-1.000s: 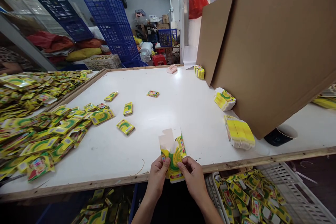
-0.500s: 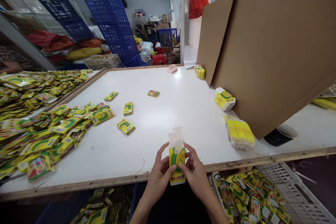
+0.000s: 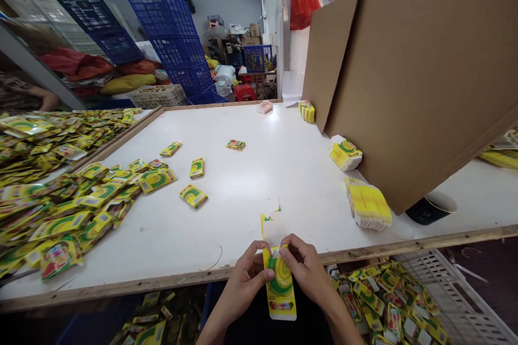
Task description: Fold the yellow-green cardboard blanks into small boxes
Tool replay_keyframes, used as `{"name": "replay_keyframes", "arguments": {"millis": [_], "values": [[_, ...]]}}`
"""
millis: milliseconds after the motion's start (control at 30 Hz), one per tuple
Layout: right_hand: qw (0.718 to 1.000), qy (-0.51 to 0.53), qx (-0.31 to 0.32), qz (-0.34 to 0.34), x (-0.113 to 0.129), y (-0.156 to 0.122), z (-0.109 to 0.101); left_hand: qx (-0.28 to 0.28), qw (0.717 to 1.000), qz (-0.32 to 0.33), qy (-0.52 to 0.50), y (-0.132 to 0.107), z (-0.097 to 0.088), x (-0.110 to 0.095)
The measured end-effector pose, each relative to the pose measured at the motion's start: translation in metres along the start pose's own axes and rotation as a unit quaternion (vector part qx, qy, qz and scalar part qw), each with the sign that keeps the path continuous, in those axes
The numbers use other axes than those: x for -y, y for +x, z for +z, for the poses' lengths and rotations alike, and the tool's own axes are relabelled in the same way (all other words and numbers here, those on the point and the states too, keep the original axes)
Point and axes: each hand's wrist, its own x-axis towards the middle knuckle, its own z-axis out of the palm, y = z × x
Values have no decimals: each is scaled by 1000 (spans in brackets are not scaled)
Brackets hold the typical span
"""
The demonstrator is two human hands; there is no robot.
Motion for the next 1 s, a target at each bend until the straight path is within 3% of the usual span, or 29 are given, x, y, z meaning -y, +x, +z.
{"name": "replay_keyframes", "arguments": {"millis": [200,433,700,867,1000], "values": [[998,-21,-60,-25,-8,0,1,1,1000,-3,4,-1,0,4],[990,109,-87,-9,-17,1,2,16,1000,-2,-12,-1,1,2],[991,3,-104,-86,-10,-1,-4,-34,999,-1,18,0,1,-2],[998,57,-40,8,-4,-4,-7,-55,997,19,45,0,-2,1],[998,33,-6,46,-3,-5,-8,-83,984,28,155,-1,-6,8]]}}
